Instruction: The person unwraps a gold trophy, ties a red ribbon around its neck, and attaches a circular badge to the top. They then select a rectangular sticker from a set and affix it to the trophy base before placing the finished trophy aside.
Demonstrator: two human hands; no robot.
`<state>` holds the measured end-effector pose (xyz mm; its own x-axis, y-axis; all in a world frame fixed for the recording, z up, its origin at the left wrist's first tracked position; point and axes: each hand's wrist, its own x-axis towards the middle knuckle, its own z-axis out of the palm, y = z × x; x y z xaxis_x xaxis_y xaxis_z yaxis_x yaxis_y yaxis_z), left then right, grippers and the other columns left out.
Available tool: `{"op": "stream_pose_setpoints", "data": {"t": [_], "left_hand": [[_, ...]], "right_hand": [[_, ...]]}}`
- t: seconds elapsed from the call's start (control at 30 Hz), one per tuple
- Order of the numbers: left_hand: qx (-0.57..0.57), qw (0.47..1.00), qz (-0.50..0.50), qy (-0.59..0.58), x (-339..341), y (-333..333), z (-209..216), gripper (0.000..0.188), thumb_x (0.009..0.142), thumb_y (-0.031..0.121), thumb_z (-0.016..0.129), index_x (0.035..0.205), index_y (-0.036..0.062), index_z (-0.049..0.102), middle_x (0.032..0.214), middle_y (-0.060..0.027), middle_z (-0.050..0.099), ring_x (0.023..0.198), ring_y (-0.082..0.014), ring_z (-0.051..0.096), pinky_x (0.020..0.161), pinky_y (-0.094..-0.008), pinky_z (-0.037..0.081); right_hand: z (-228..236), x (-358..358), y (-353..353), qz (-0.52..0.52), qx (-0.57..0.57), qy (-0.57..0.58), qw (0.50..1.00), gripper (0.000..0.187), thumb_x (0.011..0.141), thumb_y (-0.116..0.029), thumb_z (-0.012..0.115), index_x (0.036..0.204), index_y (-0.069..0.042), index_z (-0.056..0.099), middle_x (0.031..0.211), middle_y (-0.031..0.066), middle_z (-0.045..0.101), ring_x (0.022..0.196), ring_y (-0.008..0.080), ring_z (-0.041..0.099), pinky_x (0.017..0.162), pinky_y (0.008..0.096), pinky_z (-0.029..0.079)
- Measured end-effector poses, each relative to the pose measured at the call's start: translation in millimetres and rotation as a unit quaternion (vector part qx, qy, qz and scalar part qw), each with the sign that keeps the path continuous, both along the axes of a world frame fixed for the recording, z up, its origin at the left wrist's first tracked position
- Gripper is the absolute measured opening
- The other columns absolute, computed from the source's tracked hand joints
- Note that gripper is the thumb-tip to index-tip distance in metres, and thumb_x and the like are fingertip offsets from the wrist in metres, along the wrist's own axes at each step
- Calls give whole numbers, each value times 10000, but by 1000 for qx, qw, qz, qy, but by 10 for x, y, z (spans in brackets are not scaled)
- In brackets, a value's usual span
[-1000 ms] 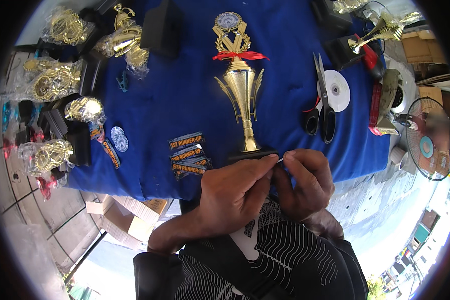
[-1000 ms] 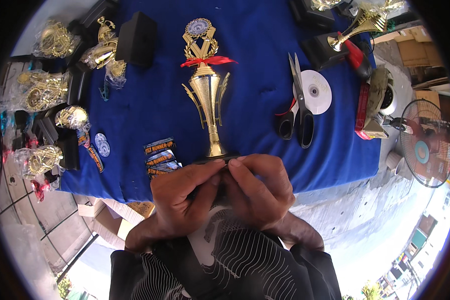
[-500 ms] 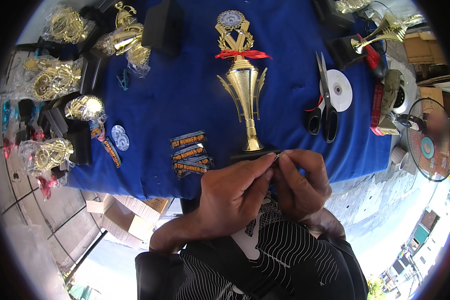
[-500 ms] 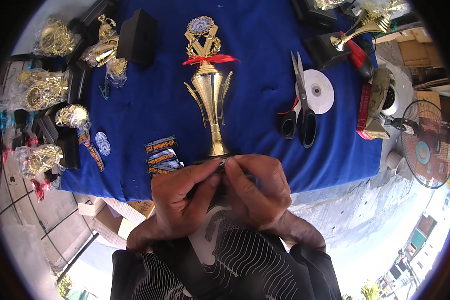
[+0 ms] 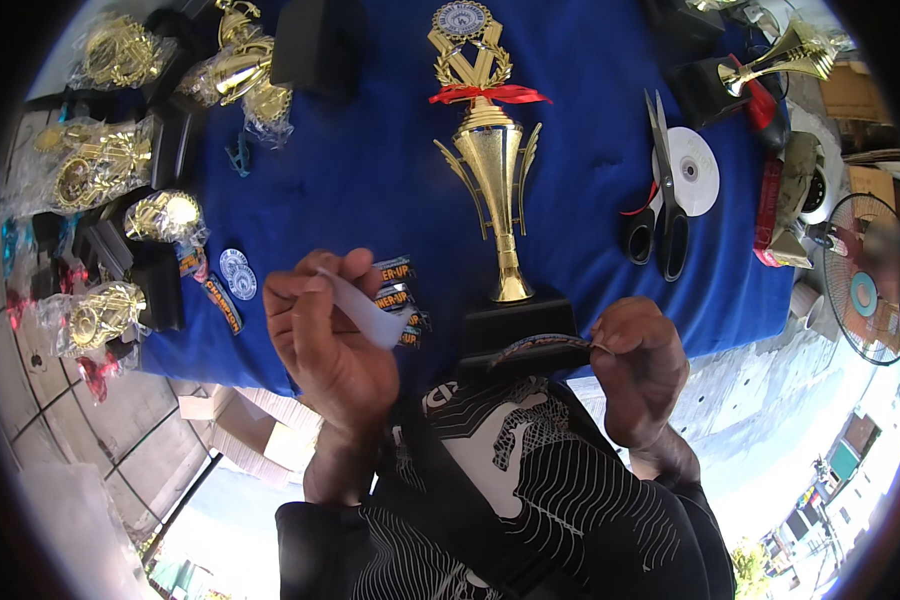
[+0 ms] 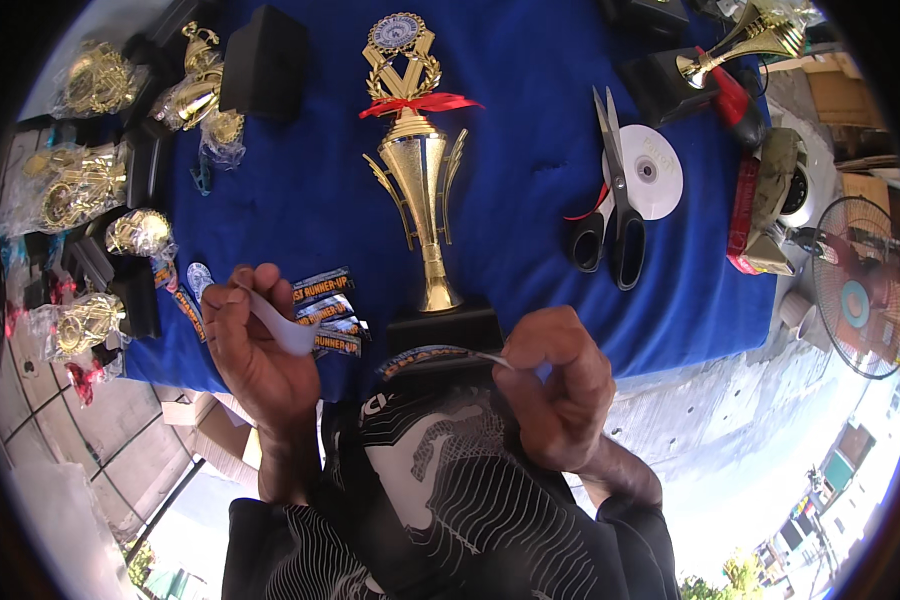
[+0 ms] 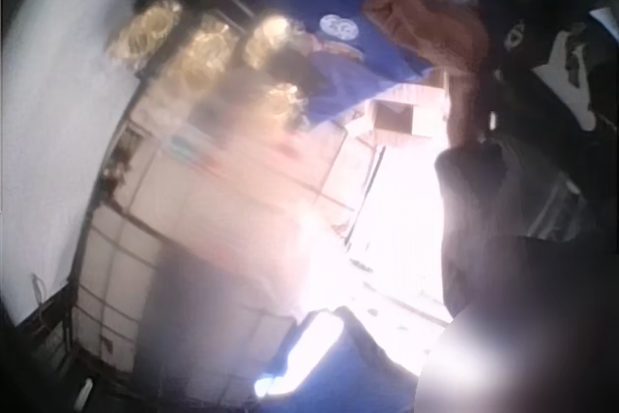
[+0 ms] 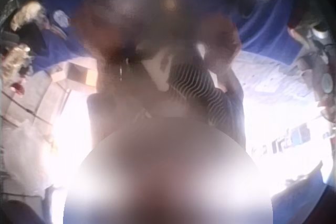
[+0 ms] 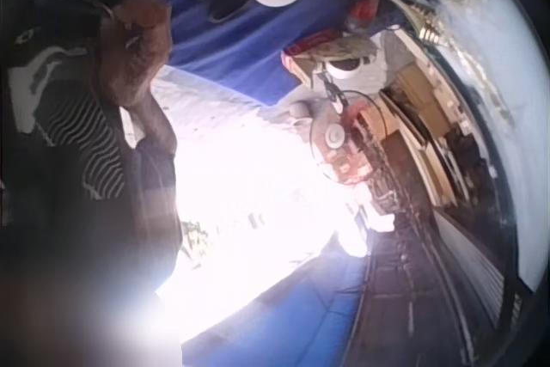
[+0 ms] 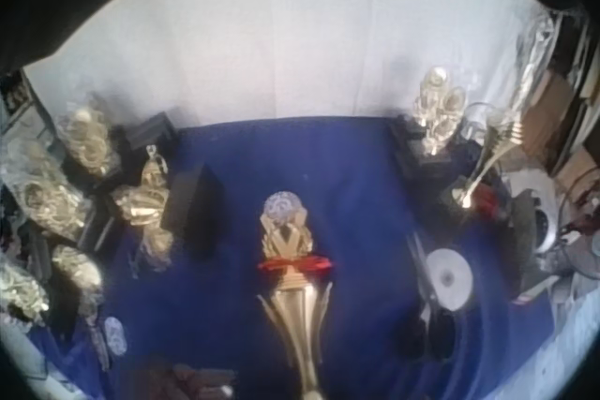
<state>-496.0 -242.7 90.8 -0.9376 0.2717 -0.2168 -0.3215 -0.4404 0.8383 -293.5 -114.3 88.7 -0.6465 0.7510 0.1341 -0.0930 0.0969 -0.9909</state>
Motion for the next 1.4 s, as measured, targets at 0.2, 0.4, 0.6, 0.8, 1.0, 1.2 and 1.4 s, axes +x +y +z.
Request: {"op": "stream_pose_setpoints", "data": {"t": [0.2,0.4,0.6,0.8,1.0,1.2,1.4], "left_hand": [[10,964,-267,22,-3,-349,-165,148,890,40,689,997,3,593,992,-98,490,740,-132,527,651,-277,464],[-313,845,-388,195,356,-331,-179,157,834,85,792,916,-20,708,1138,-109,481,944,-168,555,749,-284,487],[-313,835,-419,171,316,-325,-105,105,844,105,801,850,9,757,1165,-128,513,1017,-209,570,855,-355,491],[-342,831,-416,141,319,-299,-88,124,885,104,773,825,-2,755,1162,-139,549,1015,-213,583,848,-358,489],[-343,842,-415,43,310,-256,-81,154,893,102,762,797,-14,733,1141,-133,558,945,-184,593,779,-326,483],[-341,840,-416,73,300,-235,-98,154,889,94,758,789,-18,727,1120,-125,563,935,-178,588,774,-315,468],[-355,837,-408,82,299,-195,-89,159,878,71,751,758,-24,707,1086,-122,571,935,-186,589,781,-327,473]], "right_hand": [[-57,142,61,-8,-308,-110,945,181,869,54,736,1015,-12,650,948,34,666,873,90,589,808,274,476],[-92,95,36,22,-283,-115,952,212,862,40,754,1044,-5,656,921,34,685,916,102,617,844,267,484],[-56,103,92,32,-162,-192,967,463,853,20,772,1247,30,530,880,57,700,985,138,634,923,296,459],[-77,48,83,18,-174,-208,962,558,841,25,780,1293,40,454,840,79,708,966,155,656,954,322,451],[-57,-13,147,16,-174,-240,955,534,821,29,786,1242,44,459,786,89,704,810,141,674,939,326,467],[-43,-58,187,9,-202,-263,944,512,803,14,787,1211,52,480,717,70,684,788,133,667,918,311,469],[-41,-83,201,9,-200,-269,942,502,795,7,783,1201,51,490,697,55,672,777,124,657,844,282,475]]}}
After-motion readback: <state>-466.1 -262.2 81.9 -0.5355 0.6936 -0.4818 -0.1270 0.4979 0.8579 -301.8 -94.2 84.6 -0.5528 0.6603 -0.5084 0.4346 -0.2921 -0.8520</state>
